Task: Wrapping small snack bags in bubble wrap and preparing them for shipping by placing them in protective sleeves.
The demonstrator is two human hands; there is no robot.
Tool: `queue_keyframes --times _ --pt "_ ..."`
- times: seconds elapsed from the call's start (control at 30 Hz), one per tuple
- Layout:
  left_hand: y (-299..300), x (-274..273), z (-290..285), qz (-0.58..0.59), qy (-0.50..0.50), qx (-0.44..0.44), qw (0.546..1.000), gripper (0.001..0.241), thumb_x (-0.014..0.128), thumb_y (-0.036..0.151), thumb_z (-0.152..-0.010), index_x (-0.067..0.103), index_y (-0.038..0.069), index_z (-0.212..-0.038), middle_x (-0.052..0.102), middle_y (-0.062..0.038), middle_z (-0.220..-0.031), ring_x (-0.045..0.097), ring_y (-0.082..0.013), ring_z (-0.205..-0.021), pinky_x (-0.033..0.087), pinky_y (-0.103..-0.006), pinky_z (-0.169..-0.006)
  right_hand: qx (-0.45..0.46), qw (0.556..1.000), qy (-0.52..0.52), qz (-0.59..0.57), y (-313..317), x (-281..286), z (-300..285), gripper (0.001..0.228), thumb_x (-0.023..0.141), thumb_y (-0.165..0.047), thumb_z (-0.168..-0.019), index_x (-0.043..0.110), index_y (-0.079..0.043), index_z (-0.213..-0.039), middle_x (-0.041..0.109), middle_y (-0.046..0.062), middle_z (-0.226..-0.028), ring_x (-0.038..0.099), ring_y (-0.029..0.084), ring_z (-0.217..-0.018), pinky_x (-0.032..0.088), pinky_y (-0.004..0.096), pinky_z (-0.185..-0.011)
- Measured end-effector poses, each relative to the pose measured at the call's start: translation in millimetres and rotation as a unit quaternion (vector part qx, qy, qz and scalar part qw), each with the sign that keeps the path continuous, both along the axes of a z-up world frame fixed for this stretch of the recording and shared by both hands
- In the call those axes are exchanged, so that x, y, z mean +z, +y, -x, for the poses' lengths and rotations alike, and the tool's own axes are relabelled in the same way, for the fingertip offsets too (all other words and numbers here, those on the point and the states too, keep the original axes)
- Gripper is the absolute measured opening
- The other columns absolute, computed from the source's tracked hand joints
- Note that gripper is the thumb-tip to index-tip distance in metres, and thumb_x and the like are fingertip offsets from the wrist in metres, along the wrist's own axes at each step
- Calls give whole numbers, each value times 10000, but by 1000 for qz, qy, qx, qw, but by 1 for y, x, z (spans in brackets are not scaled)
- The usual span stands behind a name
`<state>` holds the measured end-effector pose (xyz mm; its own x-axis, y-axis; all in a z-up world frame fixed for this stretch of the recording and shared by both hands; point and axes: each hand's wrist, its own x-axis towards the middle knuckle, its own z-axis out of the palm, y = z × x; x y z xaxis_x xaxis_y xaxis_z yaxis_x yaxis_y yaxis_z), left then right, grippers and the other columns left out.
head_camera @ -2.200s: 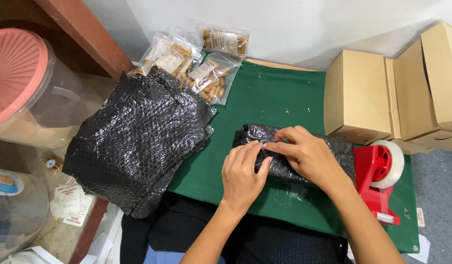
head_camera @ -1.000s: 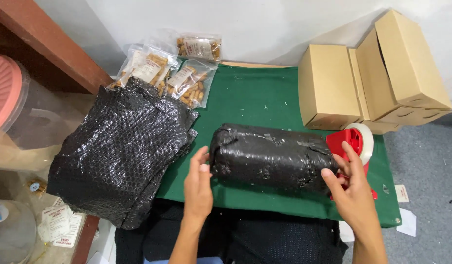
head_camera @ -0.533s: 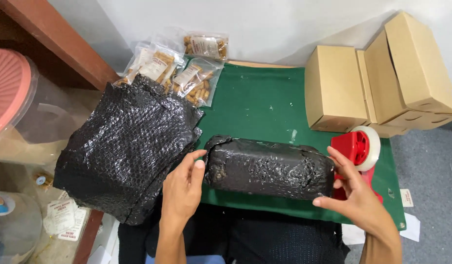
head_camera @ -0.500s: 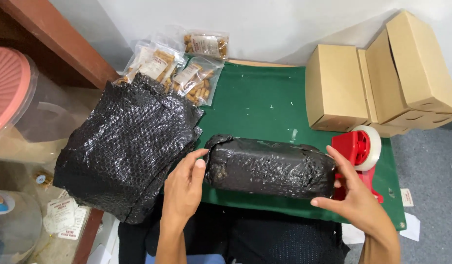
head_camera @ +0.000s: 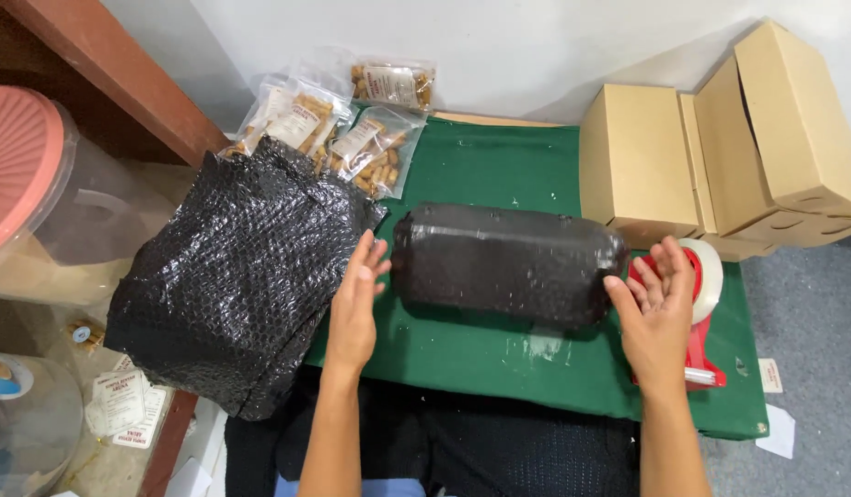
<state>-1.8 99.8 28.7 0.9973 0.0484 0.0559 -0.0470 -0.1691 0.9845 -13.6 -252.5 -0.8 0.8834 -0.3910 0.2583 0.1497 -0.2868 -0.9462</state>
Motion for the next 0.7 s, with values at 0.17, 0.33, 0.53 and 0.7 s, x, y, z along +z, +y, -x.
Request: queue_keyframes --times 0.17,0.33,0.53,0.7 --pt "-7 -52 -3 -62 -62 -22 996 525 405 239 -1066 456 6 -1533 459 -283 -1550 403 -446 -1443 308 -533 -1196 12 996 89 -14 14 -14 11 776 751 -8 -872 378 -32 -1552 485 278 -1467 513 424 -1329 475 475 -1026" --pt "-31 -56 1 -88 -27 -53 994 566 550 203 -1022 436 58 -1557 438 -261 -1566 441 -436 -1424 394 -506 -1161 26 991 128 -30 6 -25 11 795 761 -13 -847 412 -50 -1560 496 282 -1489 546 422 -1307 514 454 -990" --pt "-40 -62 -16 34 59 42 997 817 616 157 -982 146 119 -1649 299 -298 -1602 490 -484 -1363 510 -524 -1081 4 989 137 -48 5 -43 11 847 736 -21 -875 316 -42 -1610 522 292 -1422 617 311 -1049 565 423 -858" --pt "-52 -43 -44 -20 74 31 997 820 641 324 -983 212 70 -1633 362 -331 -1553 529 -486 -1332 556 -495 -1023 33 987 148 -60 32 -40 18 891 731 11 -840 286 -44 -1610 572 273 -1343 680 308 -997 597 388 -796"
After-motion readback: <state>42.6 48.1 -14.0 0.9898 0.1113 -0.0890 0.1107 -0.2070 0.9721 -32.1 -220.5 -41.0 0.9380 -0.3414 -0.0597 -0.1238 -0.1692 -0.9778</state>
